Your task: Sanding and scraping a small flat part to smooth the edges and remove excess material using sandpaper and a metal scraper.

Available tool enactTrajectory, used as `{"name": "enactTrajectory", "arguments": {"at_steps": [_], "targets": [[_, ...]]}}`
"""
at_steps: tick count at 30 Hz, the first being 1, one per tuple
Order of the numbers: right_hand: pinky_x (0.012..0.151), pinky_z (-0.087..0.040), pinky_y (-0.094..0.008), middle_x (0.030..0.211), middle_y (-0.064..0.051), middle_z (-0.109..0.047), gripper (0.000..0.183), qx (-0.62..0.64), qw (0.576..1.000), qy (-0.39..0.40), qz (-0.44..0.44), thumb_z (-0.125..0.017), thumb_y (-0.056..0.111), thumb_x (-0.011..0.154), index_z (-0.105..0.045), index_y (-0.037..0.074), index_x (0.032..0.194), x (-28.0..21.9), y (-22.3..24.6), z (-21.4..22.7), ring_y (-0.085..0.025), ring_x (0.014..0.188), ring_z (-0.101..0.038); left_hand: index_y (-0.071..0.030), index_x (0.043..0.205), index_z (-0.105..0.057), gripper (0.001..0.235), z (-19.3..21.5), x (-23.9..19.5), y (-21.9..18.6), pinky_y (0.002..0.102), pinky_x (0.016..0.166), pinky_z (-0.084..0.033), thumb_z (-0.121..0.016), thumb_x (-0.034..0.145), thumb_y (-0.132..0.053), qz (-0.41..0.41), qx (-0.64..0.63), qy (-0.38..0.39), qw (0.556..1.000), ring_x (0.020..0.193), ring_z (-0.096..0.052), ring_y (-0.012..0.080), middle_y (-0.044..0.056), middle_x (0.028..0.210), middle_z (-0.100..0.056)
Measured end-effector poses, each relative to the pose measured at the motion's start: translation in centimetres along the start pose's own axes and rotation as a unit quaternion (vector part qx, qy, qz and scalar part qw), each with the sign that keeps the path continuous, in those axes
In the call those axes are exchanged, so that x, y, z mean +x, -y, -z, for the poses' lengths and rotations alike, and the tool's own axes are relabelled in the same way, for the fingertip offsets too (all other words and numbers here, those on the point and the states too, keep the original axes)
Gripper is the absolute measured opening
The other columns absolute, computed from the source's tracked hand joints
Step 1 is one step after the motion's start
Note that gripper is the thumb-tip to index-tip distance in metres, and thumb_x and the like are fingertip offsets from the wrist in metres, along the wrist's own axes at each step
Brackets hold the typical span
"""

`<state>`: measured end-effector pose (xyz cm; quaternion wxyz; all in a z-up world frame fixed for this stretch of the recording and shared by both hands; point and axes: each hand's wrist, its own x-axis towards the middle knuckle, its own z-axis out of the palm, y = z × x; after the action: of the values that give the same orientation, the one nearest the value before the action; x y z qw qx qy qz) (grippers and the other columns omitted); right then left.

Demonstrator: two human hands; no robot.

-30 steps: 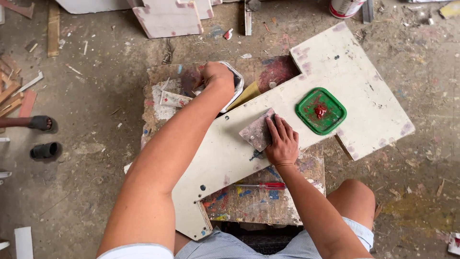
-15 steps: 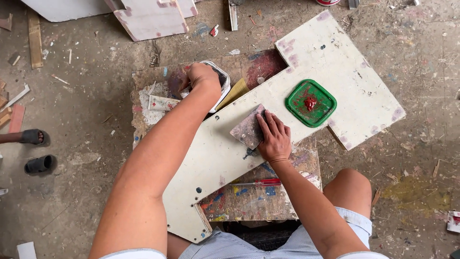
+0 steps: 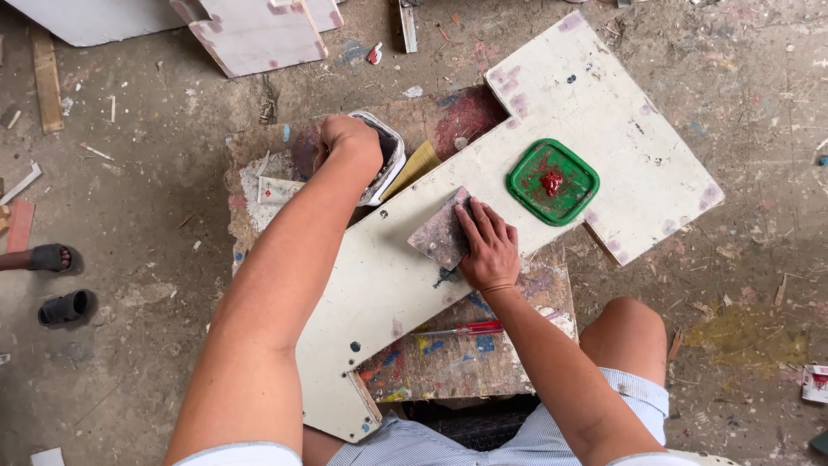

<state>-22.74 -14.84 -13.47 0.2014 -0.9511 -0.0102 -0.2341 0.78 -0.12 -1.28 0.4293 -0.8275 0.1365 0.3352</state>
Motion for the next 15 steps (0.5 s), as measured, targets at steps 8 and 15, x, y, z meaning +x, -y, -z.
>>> {"name": "enactTrajectory", "arguments": {"at_steps": [8,15], "targets": [[0.091,-0.044,-0.036,0.145,-0.003,-0.060,0.068,0.009,1.000,-0.002,-0.001,-0.047,0.009,0.081,-0.060,0.028,0.144,0.2,0.1,0.3,-0.023,0.131,-0.058,-0.010,0.146,-0.056,0.055,-1.4,5.1,-1.2,0.045,0.040,-0.057,-0.057,0.093,0.007,0.003,-0.070,0.008,0.998,0.100,-0.067,0.0404,0.020,0.142,-0.057],[0.090,-0.044,-0.036,0.144,-0.002,-0.061,0.064,0.007,1.000,-0.001,0.000,-0.047,0.009,0.083,-0.061,0.028,0.143,0.0,0.1,0.1,-0.023,0.131,-0.058,-0.010,0.137,-0.063,0.053,-1.1,4.0,-0.2,0.054,0.037,-0.056,-0.055,0.089,0.012,-0.006,-0.135,0.009,0.991,0.100,-0.065,0.0467,0.022,0.138,-0.060]]}}
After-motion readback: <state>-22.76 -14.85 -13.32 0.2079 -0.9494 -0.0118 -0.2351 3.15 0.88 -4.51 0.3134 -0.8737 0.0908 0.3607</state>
